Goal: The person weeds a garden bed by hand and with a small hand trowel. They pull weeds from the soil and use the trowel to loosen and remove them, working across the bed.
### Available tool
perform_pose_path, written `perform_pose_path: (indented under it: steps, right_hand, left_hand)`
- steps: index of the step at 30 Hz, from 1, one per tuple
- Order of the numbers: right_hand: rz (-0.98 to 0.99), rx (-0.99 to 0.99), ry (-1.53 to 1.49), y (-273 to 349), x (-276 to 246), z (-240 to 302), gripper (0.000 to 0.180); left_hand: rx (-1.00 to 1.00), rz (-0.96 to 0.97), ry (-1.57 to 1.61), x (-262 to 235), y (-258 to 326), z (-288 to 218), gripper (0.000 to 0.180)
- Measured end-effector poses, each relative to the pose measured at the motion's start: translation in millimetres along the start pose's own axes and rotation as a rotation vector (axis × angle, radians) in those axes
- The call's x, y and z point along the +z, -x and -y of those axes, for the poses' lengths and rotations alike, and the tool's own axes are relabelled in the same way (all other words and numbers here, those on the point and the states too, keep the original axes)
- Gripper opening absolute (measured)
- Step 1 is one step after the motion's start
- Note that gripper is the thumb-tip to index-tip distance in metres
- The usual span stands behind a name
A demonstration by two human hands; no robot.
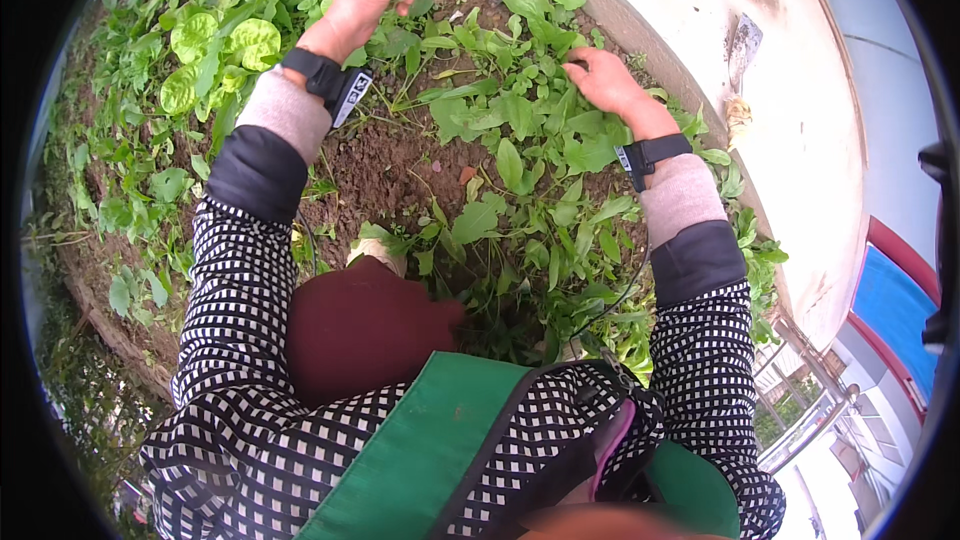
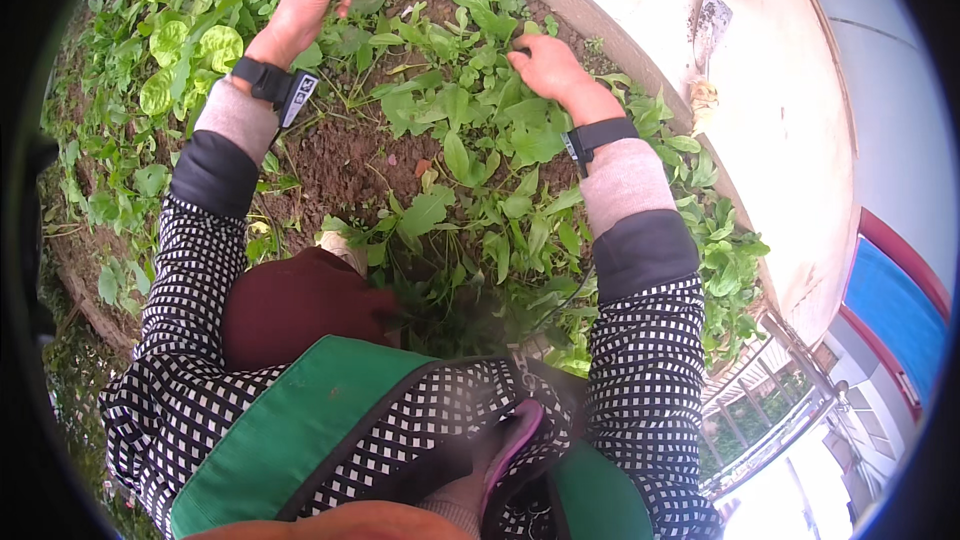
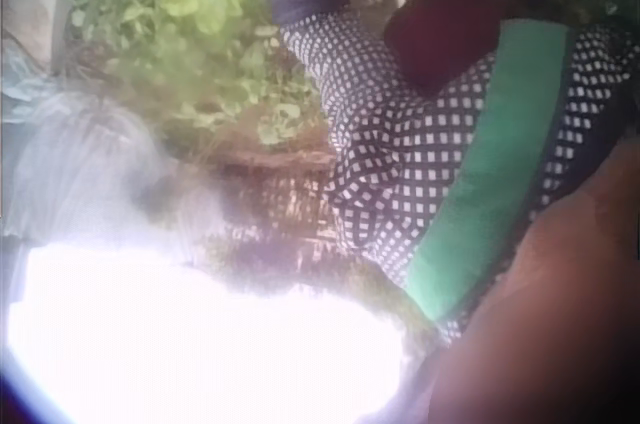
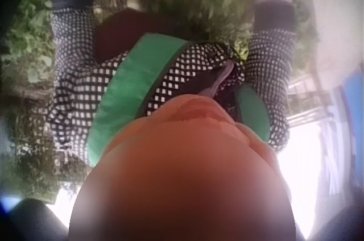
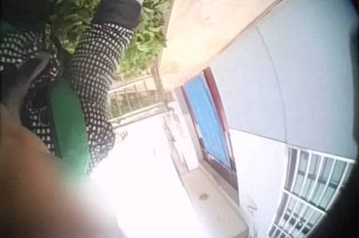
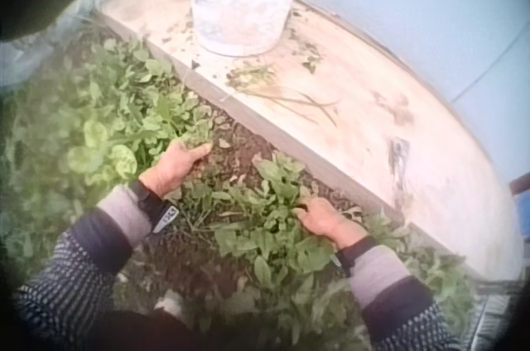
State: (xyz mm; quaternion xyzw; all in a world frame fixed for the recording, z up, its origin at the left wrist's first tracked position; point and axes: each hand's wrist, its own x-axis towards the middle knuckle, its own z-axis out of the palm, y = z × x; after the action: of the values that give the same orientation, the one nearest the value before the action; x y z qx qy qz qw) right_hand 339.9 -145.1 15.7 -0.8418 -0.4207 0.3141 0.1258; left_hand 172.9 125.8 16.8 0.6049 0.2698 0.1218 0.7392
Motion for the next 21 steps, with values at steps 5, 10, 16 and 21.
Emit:
perform_pose_path:
  steps: [5, 10, 16, 21]
  right_hand:
    - [0.072, -0.268, 0.138, 70.2, 48.0, 2.7, 0.021]
    - [-0.135, -0.328, 0.124, 95.8, 45.1, -7.3, 0.016]
    - [-0.492, 0.059, -0.51, 42.6, -4.6, -40.2, 0.021]
    - [0.099, 0.161, -0.281, 4.5, 25.6, -40.0, 0.032]
  left_hand:
    - [-0.024, -0.189, -0.047, -53.5, 77.7, -33.9, 0.016]
    - [-0.036, -0.404, -0.198, -83.5, 172.8, -58.2, 0.015]
    - [-0.077, -0.654, -0.465, -123.7, 307.3, -77.6, 0.014]
    - [-0.201, -0.8, -0.507, -143.9, 405.3, -72.5, 0.012]
